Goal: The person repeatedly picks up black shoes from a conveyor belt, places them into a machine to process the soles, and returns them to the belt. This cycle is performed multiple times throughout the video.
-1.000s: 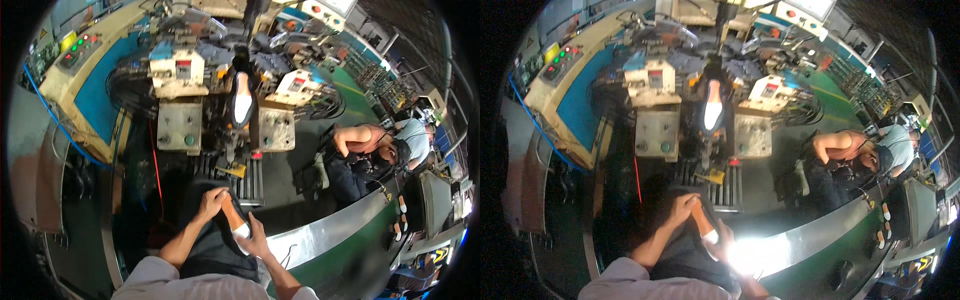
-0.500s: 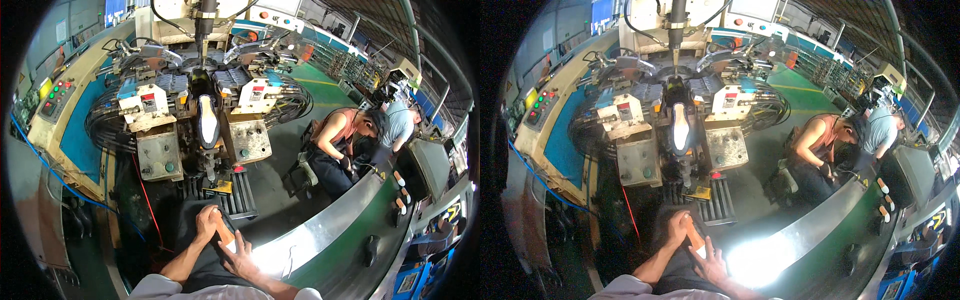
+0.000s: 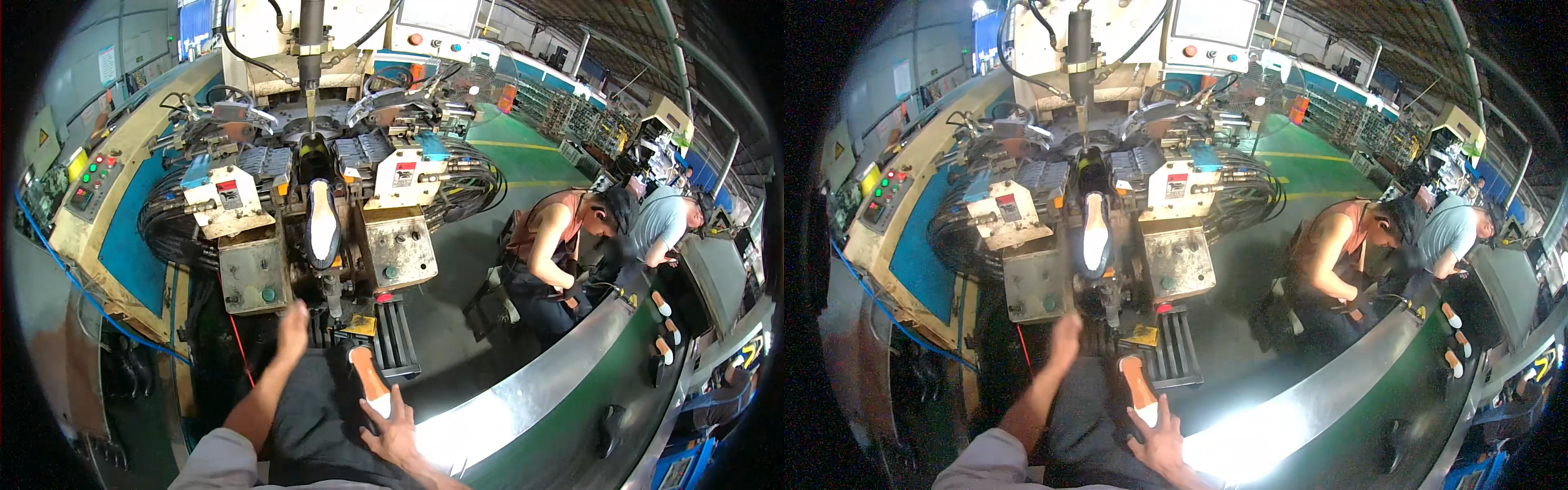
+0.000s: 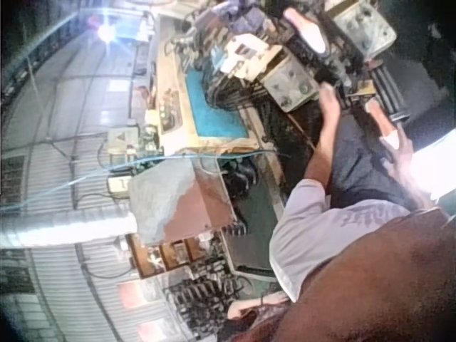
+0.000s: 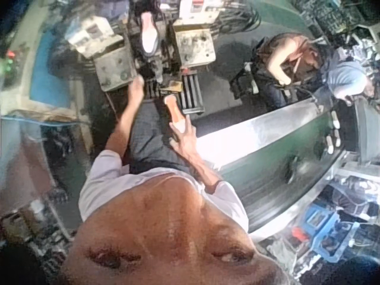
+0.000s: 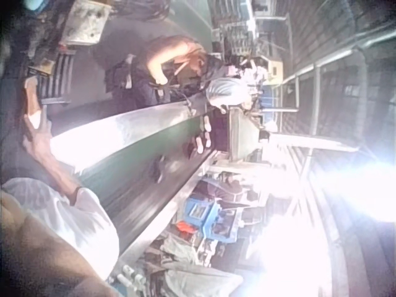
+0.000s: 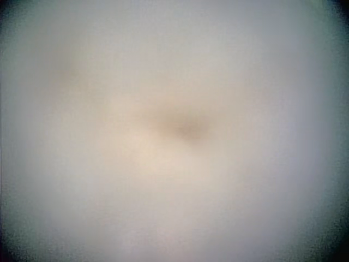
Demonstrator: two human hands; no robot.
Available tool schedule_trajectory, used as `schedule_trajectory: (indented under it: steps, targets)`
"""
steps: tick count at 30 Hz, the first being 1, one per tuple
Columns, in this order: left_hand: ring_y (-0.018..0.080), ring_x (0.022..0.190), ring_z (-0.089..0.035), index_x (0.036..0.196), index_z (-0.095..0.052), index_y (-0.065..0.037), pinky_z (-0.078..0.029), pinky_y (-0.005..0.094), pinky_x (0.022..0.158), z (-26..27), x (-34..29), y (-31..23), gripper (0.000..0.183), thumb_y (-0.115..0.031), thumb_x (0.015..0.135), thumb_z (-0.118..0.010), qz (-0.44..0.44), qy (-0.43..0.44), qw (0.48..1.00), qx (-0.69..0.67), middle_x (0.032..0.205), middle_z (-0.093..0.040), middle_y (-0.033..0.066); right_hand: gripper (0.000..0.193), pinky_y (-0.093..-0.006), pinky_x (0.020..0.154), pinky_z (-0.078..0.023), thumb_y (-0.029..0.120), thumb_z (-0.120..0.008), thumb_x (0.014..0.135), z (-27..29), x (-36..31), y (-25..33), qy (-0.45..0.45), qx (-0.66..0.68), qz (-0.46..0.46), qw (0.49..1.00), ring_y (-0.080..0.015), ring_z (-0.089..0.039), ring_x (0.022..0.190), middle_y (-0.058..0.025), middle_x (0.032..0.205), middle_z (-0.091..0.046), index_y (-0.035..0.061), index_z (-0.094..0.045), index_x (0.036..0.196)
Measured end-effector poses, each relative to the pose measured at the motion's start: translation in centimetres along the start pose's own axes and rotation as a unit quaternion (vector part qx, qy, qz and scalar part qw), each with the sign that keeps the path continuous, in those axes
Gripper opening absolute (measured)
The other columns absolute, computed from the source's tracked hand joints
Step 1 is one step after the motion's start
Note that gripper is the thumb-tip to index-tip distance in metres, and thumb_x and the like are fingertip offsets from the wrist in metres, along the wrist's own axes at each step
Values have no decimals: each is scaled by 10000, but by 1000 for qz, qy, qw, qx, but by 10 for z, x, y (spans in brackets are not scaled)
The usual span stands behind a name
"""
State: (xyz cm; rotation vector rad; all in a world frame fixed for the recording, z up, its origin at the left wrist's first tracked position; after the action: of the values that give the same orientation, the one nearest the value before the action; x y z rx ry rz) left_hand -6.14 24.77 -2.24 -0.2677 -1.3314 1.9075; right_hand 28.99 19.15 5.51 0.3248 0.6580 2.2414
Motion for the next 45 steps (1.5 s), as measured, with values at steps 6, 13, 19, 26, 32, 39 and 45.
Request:
schedule_trajectory:
  steps: [6, 13, 19, 26, 32, 39, 45]
  targets:
    - [304, 1306, -630, 1539, -509, -65, -463, 462, 1135, 3, 185, -59, 689, -580, 1082, -541, 185, 90, 911, -358, 1490, -634, 111, 671, -540, 966, -584, 367, -834, 834, 57, 43, -14, -82, -73, -34, 993, -541, -498, 1296, -367, 1666, -241, 363, -645, 1477]
    - [253, 1320, -603, 1654, -353, -162, -522, 458, 1085, -3, 233, -82, 656, -304, 1074, -625, 190, 173, 842, -474, 1509, -583, 86, 690, -555, 1026, -541, 267, -832, 802, 115, 144, 24, -121, -72, 51, 989, -535, -504, 1303, -378, 1670, -234, 308, -665, 1471]
    - [267, 1478, -490, 1712, -211, -81, -411, 419, 1219, 78, 127, -99, 708, -234, 1101, -535, 52, 176, 817, -547, 1663, -432, 128, 757, -598, 971, -578, 199, -818, 809, 117, 272, 65, -138, -84, 160, 974, -590, -488, 1285, -376, 1680, -177, 306, -596, 1525]
    - [268, 1464, -509, 1702, -246, -58, -430, 397, 1199, 151, -11, -55, 825, -352, 1025, -613, 147, 43, 848, -507, 1655, -441, 123, 731, -583, 1026, -540, 249, -831, 822, 66, 378, 86, -162, -77, 160, 971, -550, -477, 1308, -356, 1685, -202, 304, -610, 1517]
    - [250, 1357, -587, 1684, -307, -93, -489, 388, 1143, 183, -91, -26, 811, -405, 1012, -636, 253, -66, 828, -496, 1540, -548, 107, 758, -577, 1174, -416, 309, -799, 829, 27, 404, 90, -135, -39, 96, 985, -601, -407, 1419, -350, 1698, -210, 329, -570, 1551]
    - [249, 1350, -591, 1685, -296, -87, -494, 402, 1133, 180, -131, -24, 664, -303, 1093, -502, 247, -45, 804, -538, 1546, -546, 115, 798, -613, 1248, -288, 288, -792, 867, 2, 392, 96, -199, -118, 174, 957, -638, -229, 1494, -430, 1659, -154, 145, -491, 1592]
    - [249, 1400, -558, 1692, -269, -71, -467, 398, 1170, 160, -141, -24, 677, -303, 1095, -485, 260, -13, 815, -517, 1590, -506, 119, 786, -647, 1261, -213, 143, -745, 875, -21, 374, 80, -208, -67, 232, 948, -622, -166, 1535, -436, 1646, -173, -5, -421, 1575]
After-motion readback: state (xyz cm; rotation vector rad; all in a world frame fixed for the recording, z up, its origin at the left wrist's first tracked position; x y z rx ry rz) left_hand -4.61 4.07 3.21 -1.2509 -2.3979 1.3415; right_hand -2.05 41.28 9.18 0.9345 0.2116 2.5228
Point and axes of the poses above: each hand's wrist, its own x-axis towards the middle knuckle, its own z-axis out of the back of the hand, y = z × x, the point moved 1 cm from there along x, towards the middle knuckle
